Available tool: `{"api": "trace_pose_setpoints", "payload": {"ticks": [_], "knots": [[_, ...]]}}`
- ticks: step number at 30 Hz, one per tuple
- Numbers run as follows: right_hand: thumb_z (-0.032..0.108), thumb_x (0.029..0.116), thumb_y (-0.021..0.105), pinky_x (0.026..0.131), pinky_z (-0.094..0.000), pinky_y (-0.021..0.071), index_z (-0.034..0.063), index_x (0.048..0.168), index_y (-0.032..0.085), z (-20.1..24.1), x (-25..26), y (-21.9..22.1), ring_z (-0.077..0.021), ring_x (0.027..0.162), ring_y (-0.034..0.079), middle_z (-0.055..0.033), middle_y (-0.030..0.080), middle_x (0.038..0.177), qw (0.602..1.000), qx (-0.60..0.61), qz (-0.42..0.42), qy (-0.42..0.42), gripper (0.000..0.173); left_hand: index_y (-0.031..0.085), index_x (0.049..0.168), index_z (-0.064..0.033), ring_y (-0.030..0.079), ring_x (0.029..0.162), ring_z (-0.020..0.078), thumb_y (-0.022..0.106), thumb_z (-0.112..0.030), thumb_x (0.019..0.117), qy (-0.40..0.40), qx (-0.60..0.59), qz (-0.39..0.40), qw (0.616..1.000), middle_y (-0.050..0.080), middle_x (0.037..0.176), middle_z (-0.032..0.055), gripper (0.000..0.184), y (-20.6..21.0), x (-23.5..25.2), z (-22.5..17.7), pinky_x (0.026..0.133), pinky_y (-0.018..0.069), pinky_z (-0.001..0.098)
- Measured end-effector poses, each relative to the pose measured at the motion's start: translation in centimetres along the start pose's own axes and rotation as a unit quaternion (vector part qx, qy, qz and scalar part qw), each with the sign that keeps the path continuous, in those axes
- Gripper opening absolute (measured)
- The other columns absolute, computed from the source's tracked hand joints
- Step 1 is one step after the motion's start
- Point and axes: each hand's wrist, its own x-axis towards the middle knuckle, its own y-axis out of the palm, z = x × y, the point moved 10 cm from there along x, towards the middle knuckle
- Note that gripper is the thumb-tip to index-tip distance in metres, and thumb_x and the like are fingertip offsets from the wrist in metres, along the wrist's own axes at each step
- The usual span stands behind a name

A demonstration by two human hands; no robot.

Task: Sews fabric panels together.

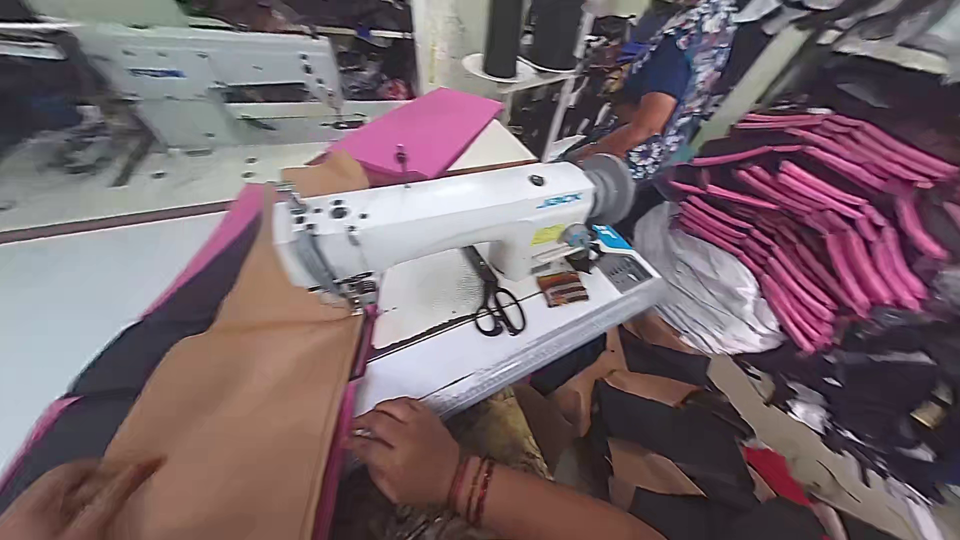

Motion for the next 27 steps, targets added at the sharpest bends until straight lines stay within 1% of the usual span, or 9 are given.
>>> {"api": "trace_pose_setpoints", "payload": {"ticks": [5, 11, 14, 15, 17, 20, 22, 24, 27], "knots": [[0.013, 0.0926, 0.059, 0.096, -0.0433, 0.0561, 0.0096, 0.114, 0.076, -0.2, 0.1, 0.5, -0.0281, 0.110, 0.070, -0.0084, 0.074, 0.117, 1.000, -0.014, 0.000, 0.001, 0.028, 0.061, 0.121, 0.0119, 0.062, 0.101, 0.0653, 0.066, -0.023, 0.1008, 0.024, 0.050, -0.078, 0.995, 0.065, 0.105, 0.0420, 0.041, -2.9, 0.5, -0.7, 0.086, 0.0422, 0.0815], [0.025, 0.0976, 0.052, 0.098, -0.0387, 0.0542, 0.0117, 0.126, 0.070, -0.5, 0.2, 0.7, -0.0256, 0.113, 0.068, -0.0081, 0.071, 0.126, 0.998, -0.056, -0.018, -0.001, 0.036, 0.063, 0.121, 0.0097, 0.065, 0.105, 0.0561, 0.067, -0.029, 0.1007, -0.051, 0.049, -0.009, 0.997, 0.068, 0.106, 0.0361, 0.044, 0.7, 2.5, 2.6, 0.092, 0.0455, 0.0738], [0.033, 0.0942, 0.060, 0.107, -0.0474, 0.0481, 0.0174, 0.137, 0.062, 0.1, 0.2, 1.6, -0.0308, 0.130, 0.059, -0.0120, 0.062, 0.140, 0.995, -0.082, 0.006, -0.052, 0.046, 0.063, 0.119, 0.0101, 0.066, 0.099, 0.0566, 0.068, -0.028, 0.1001, -0.056, 0.048, -0.018, 0.997, 0.068, 0.100, 0.0362, 0.043, 1.0, 1.6, 2.5, 0.088, 0.0467, 0.0737], [0.031, 0.0927, 0.063, 0.110, -0.0529, 0.0440, 0.0207, 0.141, 0.059, 0.6, 0.3, 2.3, -0.0327, 0.136, 0.054, -0.0115, 0.059, 0.145, 0.993, -0.090, 0.027, -0.071, 0.049, 0.063, 0.119, 0.0100, 0.067, 0.098, 0.0563, 0.069, -0.028, 0.0998, -0.057, 0.049, -0.019, 0.997, 0.068, 0.100, 0.0358, 0.043, 1.1, 1.3, 2.6, 0.087, 0.0470, 0.0735], [0.013, 0.0901, 0.067, 0.113, -0.0615, 0.0383, 0.0222, 0.143, 0.058, 1.6, 0.7, 3.8, -0.0348, 0.141, 0.050, -0.0112, 0.057, 0.149, 0.985, -0.128, 0.057, -0.102, 0.055, 0.062, 0.122, 0.0087, 0.067, 0.098, 0.0552, 0.070, -0.030, 0.0986, -0.066, 0.059, -0.009, 0.996, 0.069, 0.100, 0.0346, 0.046, 1.2, 1.2, 2.7, 0.087, 0.0478, 0.0721], [0.005, 0.0938, 0.057, 0.106, -0.0602, 0.0442, 0.0147, 0.134, 0.064, 2.4, 0.9, 5.6, -0.0321, 0.131, 0.060, -0.0109, 0.066, 0.137, 0.969, -0.213, 0.032, -0.120, 0.042, 0.048, 0.143, 0.0055, 0.065, 0.105, 0.0575, 0.080, -0.031, 0.0910, -0.065, 0.080, -0.027, 0.994, 0.066, 0.114, 0.0364, 0.071, 0.3, 1.0, 1.9, 0.088, 0.0478, 0.0735], [0.006, 0.0955, 0.053, 0.103, -0.0589, 0.0465, 0.0115, 0.125, 0.069, 2.6, 1.1, 5.9, -0.0315, 0.123, 0.065, -0.0112, 0.070, 0.128, 0.965, -0.234, 0.001, -0.122, 0.034, 0.036, 0.154, 0.0044, 0.053, 0.123, 0.0625, 0.086, -0.021, 0.0809, 0.011, 0.115, -0.103, 0.988, 0.049, 0.140, 0.0403, 0.092, -1.1, 0.5, -0.7, 0.096, 0.0418, 0.0774], [0.008, 0.0959, 0.052, 0.099, -0.0583, 0.0487, 0.0101, 0.119, 0.071, 3.0, 1.3, 6.2, -0.0324, 0.116, 0.068, -0.0122, 0.072, 0.122, 0.961, -0.245, -0.002, -0.129, 0.030, 0.045, 0.150, 0.0041, 0.041, 0.138, 0.0617, 0.071, -0.012, 0.0836, 0.174, 0.161, -0.147, 0.960, 0.043, 0.151, 0.0363, 0.073, -0.6, 0.1, -5.2, 0.104, 0.0309, 0.0807], [0.011, 0.0931, 0.054, 0.098, -0.0584, 0.0497, 0.0126, 0.108, 0.074, 3.3, 1.8, 6.0, -0.0330, 0.114, 0.068, -0.0092, 0.074, 0.117, 0.966, -0.224, 0.009, -0.127, 0.025, 0.061, 0.139, -0.0011, 0.042, 0.143, 0.0524, 0.054, -0.012, 0.0957, 0.389, 0.117, -0.071, 0.911, 0.052, 0.152, 0.0228, 0.045, 5.2, 0.0, -11.5, 0.110, 0.0311, 0.0759]]}}
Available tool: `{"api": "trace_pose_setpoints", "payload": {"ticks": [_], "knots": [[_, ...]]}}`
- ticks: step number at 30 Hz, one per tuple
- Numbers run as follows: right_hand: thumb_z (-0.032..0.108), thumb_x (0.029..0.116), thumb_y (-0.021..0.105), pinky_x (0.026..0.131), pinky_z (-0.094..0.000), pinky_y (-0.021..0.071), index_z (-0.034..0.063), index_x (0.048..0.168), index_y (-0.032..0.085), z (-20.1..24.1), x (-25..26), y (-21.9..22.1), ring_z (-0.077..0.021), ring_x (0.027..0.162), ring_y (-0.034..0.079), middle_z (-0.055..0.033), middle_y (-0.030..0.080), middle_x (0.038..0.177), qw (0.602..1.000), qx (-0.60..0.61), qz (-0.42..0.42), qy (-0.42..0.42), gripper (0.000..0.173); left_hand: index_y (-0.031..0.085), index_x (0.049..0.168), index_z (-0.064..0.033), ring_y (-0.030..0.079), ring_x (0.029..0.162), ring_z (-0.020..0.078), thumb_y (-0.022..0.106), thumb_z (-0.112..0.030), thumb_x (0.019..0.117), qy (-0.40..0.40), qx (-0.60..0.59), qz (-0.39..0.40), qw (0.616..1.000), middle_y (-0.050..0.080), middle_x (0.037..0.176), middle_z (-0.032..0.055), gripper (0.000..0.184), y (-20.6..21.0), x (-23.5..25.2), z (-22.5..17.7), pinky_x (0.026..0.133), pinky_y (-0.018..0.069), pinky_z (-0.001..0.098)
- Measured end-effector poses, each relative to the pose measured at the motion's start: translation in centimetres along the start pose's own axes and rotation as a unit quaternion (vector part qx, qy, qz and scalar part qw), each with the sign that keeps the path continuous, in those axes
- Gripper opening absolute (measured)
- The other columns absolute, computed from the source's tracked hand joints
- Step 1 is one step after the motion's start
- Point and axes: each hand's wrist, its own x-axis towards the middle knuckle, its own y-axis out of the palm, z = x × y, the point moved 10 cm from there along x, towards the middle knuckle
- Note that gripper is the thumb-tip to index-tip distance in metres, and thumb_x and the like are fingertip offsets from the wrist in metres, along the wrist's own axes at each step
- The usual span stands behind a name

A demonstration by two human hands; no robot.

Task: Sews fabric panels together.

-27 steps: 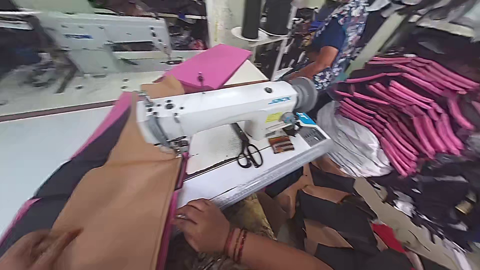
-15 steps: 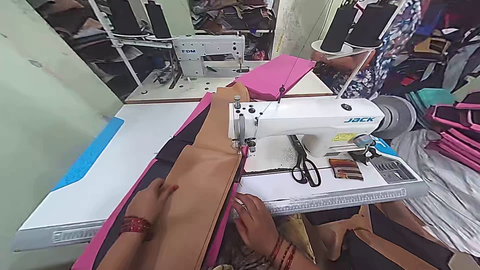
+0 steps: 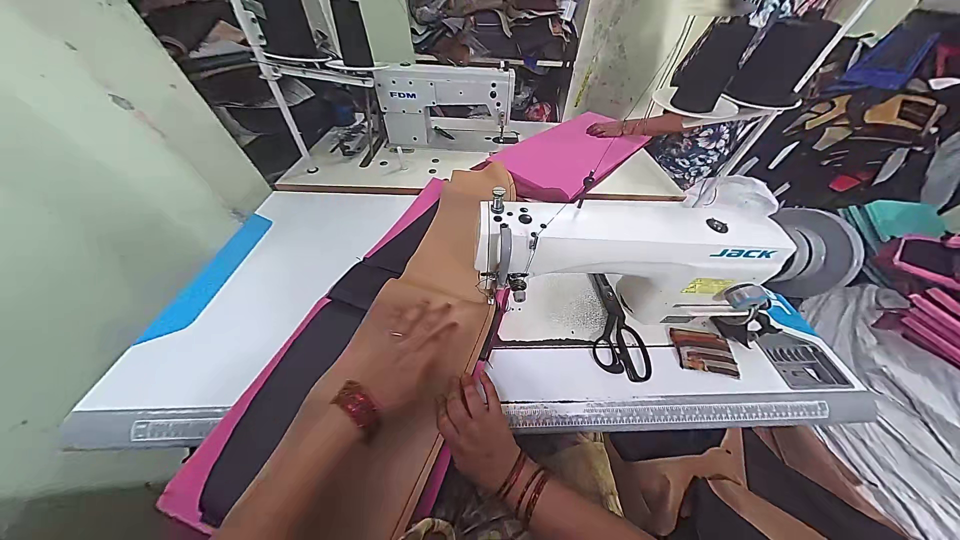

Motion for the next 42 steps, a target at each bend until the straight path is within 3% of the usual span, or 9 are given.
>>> {"api": "trace_pose_setpoints", "payload": {"ticks": [2, 5, 9, 17, 26, 29, 32, 36, 42], "knots": [[0.013, 0.0928, 0.053, 0.095, -0.0568, 0.0523, 0.0151, 0.095, 0.074, -0.4, 0.5, -0.8, -0.0319, 0.109, 0.070, -0.0065, 0.075, 0.106, 0.999, 0.028, -0.013, 0.010, 0.021, 0.064, 0.138, -0.0045, 0.045, 0.144, 0.0426, 0.045, -0.020, 0.1030, 0.034, -0.053, 0.064, 0.996, 0.056, 0.150, 0.0138, 0.042, 3.6, 1.6, -1.6, 0.114, 0.0309, 0.0696], [0.011, 0.0928, 0.051, 0.093, -0.0503, 0.0553, 0.0138, 0.087, 0.074, -1.1, 0.7, -2.6, -0.0282, 0.102, 0.073, -0.0064, 0.076, 0.100, 0.999, 0.036, -0.027, 0.022, 0.024, 0.057, 0.146, -0.0091, 0.039, 0.149, 0.0351, 0.042, -0.013, 0.1049, -0.043, -0.067, 0.207, 0.975, 0.050, 0.157, 0.0076, 0.044, 5.4, 2.5, -2.2, 0.119, 0.0250, 0.0658], [0.009, 0.0923, 0.052, 0.094, -0.0472, 0.0562, 0.0131, 0.087, 0.074, -1.9, -0.1, -3.6, -0.0253, 0.103, 0.074, -0.0056, 0.078, 0.099, 0.999, 0.032, -0.024, 0.024, 0.024, 0.042, 0.157, -0.0145, 0.027, 0.154, 0.0379, 0.044, -0.011, 0.1053, -0.106, -0.031, 0.289, 0.951, 0.034, 0.167, 0.0079, 0.052, 6.0, 2.3, -3.5, 0.119, 0.0188, 0.0698], [0.007, 0.0922, 0.052, 0.098, -0.0470, 0.0546, 0.0140, 0.084, 0.074, -3.4, 0.2, -3.7, -0.0224, 0.103, 0.075, -0.0036, 0.079, 0.098, 0.998, 0.028, -0.040, 0.051, 0.023, 0.031, 0.162, -0.0138, 0.023, 0.155, 0.0383, 0.044, -0.007, 0.1036, -0.119, -0.003, 0.374, 0.920, 0.023, 0.171, 0.0006, 0.060, 6.2, 3.7, -3.9, 0.117, 0.0223, 0.0697], [0.006, 0.0905, 0.054, 0.096, -0.0455, 0.0556, 0.0138, 0.087, 0.074, -6.6, 0.2, -2.8, -0.0195, 0.106, 0.074, -0.0016, 0.079, 0.103, 0.996, 0.003, -0.037, 0.082, 0.023, 0.039, 0.158, -0.0103, 0.029, 0.152, 0.0380, 0.047, -0.009, 0.1024, -0.144, 0.017, 0.353, 0.924, 0.032, 0.167, 0.0045, 0.056, 6.8, 7.0, -3.5, 0.115, 0.0300, 0.0650], [0.005, 0.0900, 0.054, 0.097, -0.0460, 0.0557, 0.0131, 0.088, 0.075, -7.4, 0.2, -2.3, -0.0203, 0.106, 0.074, -0.0020, 0.079, 0.105, 0.995, 0.001, -0.032, 0.092, 0.023, 0.044, 0.155, -0.0098, 0.029, 0.151, 0.0399, 0.048, -0.011, 0.1032, -0.158, 0.002, 0.332, 0.930, 0.033, 0.165, 0.0124, 0.052, 6.9, 7.6, -3.2, 0.117, 0.0281, 0.0639], [0.004, 0.0885, 0.056, 0.098, -0.0471, 0.0555, 0.0115, 0.089, 0.076, -8.2, 0.5, -1.9, -0.0215, 0.108, 0.074, -0.0030, 0.078, 0.110, 0.994, 0.007, -0.019, 0.104, 0.022, 0.058, 0.143, -0.0062, 0.040, 0.145, 0.0414, 0.049, -0.010, 0.1026, -0.155, -0.034, 0.290, 0.944, 0.044, 0.156, 0.0201, 0.042, 6.2, 7.5, -3.0, 0.115, 0.0343, 0.0593], [0.002, 0.0875, 0.056, 0.097, -0.0472, 0.0560, 0.0080, 0.089, 0.076, -8.9, 0.9, -1.3, -0.0233, 0.108, 0.074, -0.0057, 0.078, 0.110, 0.993, 0.033, -0.015, 0.112, 0.020, 0.055, 0.147, -0.0094, 0.039, 0.147, 0.0365, 0.045, -0.009, 0.1048, -0.159, -0.017, 0.307, 0.938, 0.047, 0.156, 0.0146, 0.044, 6.5, 6.7, -2.9, 0.116, 0.0347, 0.0568], [-0.002, 0.0864, 0.059, 0.099, -0.0531, 0.0544, 0.0027, 0.094, 0.077, -10.6, 1.9, 0.1, -0.0278, 0.110, 0.074, -0.0101, 0.078, 0.109, 0.986, 0.077, 0.031, 0.146, 0.020, 0.053, 0.149, -0.0099, 0.037, 0.147, 0.0390, 0.048, -0.009, 0.1027, -0.159, 0.020, 0.343, 0.926, 0.043, 0.157, 0.0154, 0.047, 6.8, 8.6, -2.2, 0.113, 0.0350, 0.0602]]}}
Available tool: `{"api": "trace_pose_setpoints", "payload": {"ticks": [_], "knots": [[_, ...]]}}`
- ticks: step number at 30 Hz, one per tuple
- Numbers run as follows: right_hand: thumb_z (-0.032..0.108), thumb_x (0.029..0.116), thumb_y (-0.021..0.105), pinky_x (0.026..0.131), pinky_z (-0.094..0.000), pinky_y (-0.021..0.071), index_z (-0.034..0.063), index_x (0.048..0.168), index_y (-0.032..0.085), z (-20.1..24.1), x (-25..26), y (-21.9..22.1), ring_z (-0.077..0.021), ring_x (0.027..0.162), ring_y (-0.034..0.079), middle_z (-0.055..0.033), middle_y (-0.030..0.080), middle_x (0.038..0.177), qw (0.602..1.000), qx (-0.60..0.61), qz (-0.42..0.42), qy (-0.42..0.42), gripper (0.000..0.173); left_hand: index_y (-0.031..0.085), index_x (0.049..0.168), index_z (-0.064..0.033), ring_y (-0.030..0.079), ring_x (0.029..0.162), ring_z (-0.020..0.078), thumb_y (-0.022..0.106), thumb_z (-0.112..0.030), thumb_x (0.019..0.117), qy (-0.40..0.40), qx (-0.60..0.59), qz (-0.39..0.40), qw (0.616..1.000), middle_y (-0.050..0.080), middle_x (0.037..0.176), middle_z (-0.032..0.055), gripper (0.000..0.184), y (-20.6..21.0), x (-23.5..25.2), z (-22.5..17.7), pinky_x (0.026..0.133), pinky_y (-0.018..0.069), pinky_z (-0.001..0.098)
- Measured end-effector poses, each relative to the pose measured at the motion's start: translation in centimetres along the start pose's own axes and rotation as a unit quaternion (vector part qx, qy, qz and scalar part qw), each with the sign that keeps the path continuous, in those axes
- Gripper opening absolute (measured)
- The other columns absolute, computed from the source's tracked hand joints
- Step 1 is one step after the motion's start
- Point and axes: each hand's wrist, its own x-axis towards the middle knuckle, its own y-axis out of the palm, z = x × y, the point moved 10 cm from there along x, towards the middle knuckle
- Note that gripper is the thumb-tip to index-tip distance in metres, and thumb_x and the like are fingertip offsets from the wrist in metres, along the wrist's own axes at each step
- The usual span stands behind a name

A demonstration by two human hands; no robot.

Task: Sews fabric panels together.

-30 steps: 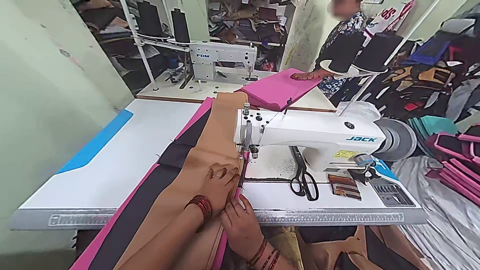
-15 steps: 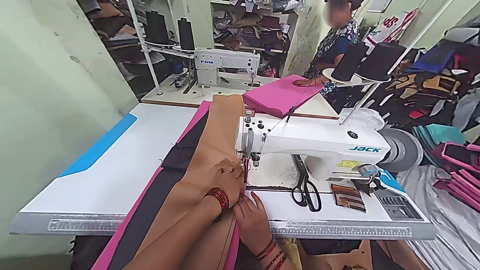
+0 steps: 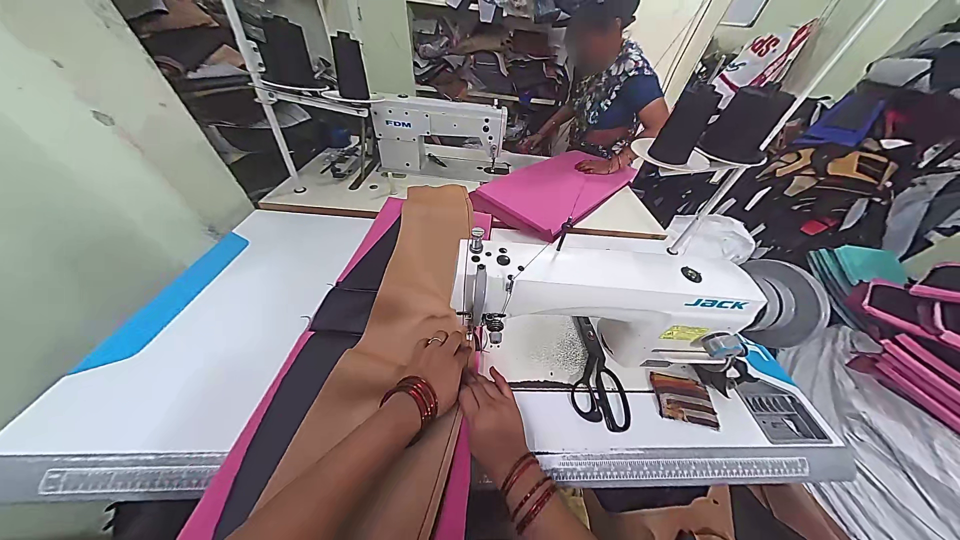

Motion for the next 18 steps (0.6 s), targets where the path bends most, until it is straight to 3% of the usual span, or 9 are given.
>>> {"api": "trace_pose_setpoints", "payload": {"ticks": [4, 6, 10, 14, 18], "knots": [[-0.003, 0.0879, 0.060, 0.101, -0.0548, 0.0527, 0.0002, 0.097, 0.076, -0.6, 0.9, 0.7, -0.0298, 0.114, 0.072, -0.0125, 0.077, 0.113, 0.999, 0.015, 0.037, 0.017, 0.019, 0.063, 0.139, -0.0082, 0.043, 0.145, 0.0368, 0.049, -0.006, 0.1013, 0.040, -0.028, -0.071, 0.996, 0.053, 0.151, 0.0147, 0.040, -0.1, -0.3, 0.3, 0.117, 0.0312, 0.0591], [-0.004, 0.0878, 0.061, 0.103, -0.0550, 0.0518, -0.0009, 0.100, 0.076, -0.9, 1.3, 1.0, -0.0307, 0.115, 0.072, -0.0138, 0.077, 0.114, 0.998, 0.024, 0.052, 0.020, 0.020, 0.068, 0.134, -0.0126, 0.043, 0.144, 0.0383, 0.051, -0.008, 0.0999, 0.030, -0.040, -0.114, 0.992, 0.056, 0.147, 0.0144, 0.038, -0.3, -0.5, 0.8, 0.116, 0.0338, 0.0592], [-0.006, 0.0894, 0.059, 0.107, -0.0558, 0.0485, -0.0029, 0.105, 0.076, -1.6, 2.0, 1.6, -0.0317, 0.120, 0.069, -0.0153, 0.076, 0.118, 0.994, 0.037, 0.090, 0.045, 0.023, 0.064, 0.139, -0.0169, 0.037, 0.146, 0.0380, 0.051, -0.014, 0.1012, -0.020, -0.037, -0.067, 0.997, 0.050, 0.152, 0.0137, 0.040, -0.7, 0.1, 1.1, 0.113, 0.0326, 0.0601], [-0.007, 0.0902, 0.057, 0.109, -0.0565, 0.0462, -0.0019, 0.106, 0.076, -2.6, 2.8, 2.1, -0.0320, 0.126, 0.066, -0.0149, 0.072, 0.127, 0.991, 0.038, 0.107, 0.070, 0.025, 0.061, 0.140, -0.0039, 0.044, 0.143, 0.0356, 0.051, -0.012, 0.1009, -0.031, -0.075, -0.066, 0.995, 0.053, 0.149, 0.0166, 0.041, -0.9, 1.1, 1.6, 0.116, 0.0363, 0.0523], [-0.004, 0.0887, 0.061, 0.094, -0.0540, 0.0542, 0.0009, 0.102, 0.078, -3.7, 3.6, 2.1, -0.0384, 0.114, 0.067, -0.0192, 0.071, 0.116, 0.991, 0.025, 0.094, 0.091, 0.022, 0.058, 0.136, 0.0048, 0.045, 0.144, 0.0363, 0.051, -0.014, 0.1030, -0.054, -0.098, -0.074, 0.991, 0.053, 0.148, 0.0215, 0.038, -1.2, 1.3, 1.6, 0.119, 0.0347, 0.0485]]}}
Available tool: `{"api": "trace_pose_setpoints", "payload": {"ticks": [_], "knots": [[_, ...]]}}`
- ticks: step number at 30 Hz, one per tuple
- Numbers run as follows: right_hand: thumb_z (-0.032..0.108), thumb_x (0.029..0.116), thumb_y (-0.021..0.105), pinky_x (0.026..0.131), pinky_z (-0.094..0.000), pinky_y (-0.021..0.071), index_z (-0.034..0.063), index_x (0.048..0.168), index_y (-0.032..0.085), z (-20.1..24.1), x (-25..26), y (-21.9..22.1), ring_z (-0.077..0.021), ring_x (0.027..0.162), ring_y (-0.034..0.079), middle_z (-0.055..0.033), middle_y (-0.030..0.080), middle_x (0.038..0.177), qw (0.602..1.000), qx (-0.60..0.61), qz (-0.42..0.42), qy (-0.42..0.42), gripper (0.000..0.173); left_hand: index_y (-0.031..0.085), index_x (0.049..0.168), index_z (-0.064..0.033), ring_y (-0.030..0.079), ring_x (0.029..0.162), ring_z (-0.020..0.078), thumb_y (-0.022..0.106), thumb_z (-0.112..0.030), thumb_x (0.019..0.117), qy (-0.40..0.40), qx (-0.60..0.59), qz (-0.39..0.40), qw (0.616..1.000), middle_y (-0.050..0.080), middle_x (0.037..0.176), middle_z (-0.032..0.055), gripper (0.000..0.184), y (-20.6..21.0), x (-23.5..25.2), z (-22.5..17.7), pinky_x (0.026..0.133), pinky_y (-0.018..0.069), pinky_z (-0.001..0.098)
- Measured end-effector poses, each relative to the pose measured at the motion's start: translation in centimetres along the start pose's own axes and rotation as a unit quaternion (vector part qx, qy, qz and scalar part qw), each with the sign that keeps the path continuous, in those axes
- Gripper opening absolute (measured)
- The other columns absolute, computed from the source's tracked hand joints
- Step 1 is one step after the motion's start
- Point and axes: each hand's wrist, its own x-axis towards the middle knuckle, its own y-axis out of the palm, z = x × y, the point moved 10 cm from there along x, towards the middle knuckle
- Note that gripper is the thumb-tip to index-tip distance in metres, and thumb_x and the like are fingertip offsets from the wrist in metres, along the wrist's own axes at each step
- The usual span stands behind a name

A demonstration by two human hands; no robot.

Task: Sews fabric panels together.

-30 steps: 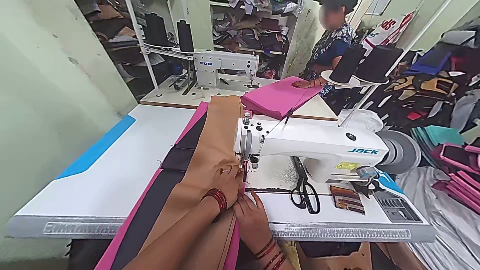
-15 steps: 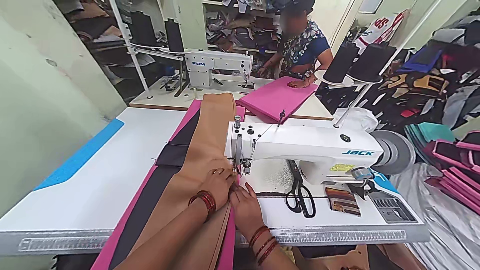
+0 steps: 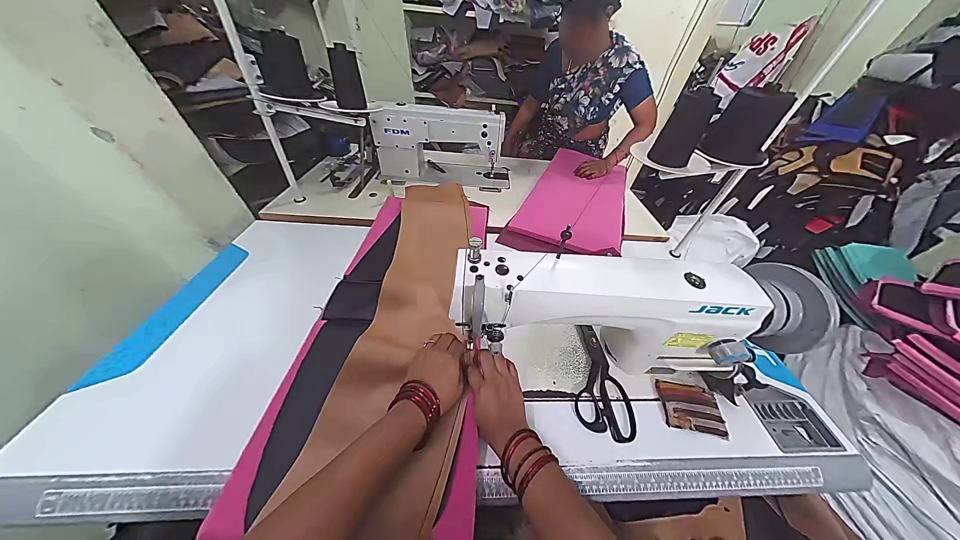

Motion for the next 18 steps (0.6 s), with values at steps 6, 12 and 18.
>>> {"api": "trace_pose_setpoints", "payload": {"ticks": [6, 12, 18], "knots": [[-0.004, 0.0952, 0.053, 0.103, -0.0530, 0.0492, 0.0021, 0.115, 0.076, -0.9, 0.2, 0.9, -0.0375, 0.124, 0.063, -0.0182, 0.068, 0.129, 0.997, 0.049, 0.059, 0.022, 0.031, 0.059, 0.137, 0.0017, 0.046, 0.144, 0.0345, 0.045, -0.015, 0.1062, 0.024, -0.043, -0.055, 0.997, 0.053, 0.149, 0.0201, 0.038, -0.1, -0.2, 0.6, 0.119, 0.0344, 0.0472], [-0.009, 0.0888, 0.050, 0.107, -0.0514, 0.0492, 0.0031, 0.121, 0.075, -2.5, -3.2, -1.0, -0.0349, 0.123, 0.065, -0.0154, 0.068, 0.134, 0.978, 0.210, -0.013, 0.013, 0.042, 0.073, 0.124, -0.0043, 0.052, 0.137, 0.0413, 0.056, -0.012, 0.0983, 0.148, -0.061, -0.194, 0.968, 0.065, 0.137, 0.0169, 0.032, 1.6, -7.2, 0.3, 0.114, 0.0382, 0.0599], [0.001, 0.0859, 0.050, 0.102, -0.0504, 0.0515, 0.0038, 0.115, 0.077, -0.6, -4.0, -1.5, -0.0328, 0.121, 0.067, -0.0096, 0.071, 0.131, 0.983, 0.165, -0.041, -0.068, 0.040, 0.072, 0.129, -0.0076, 0.061, 0.128, 0.0431, 0.063, -0.008, 0.0950, 0.176, -0.019, -0.258, 0.950, 0.066, 0.136, 0.0159, 0.035, 3.0, -9.8, 0.0, 0.103, 0.0472, 0.0652]]}}
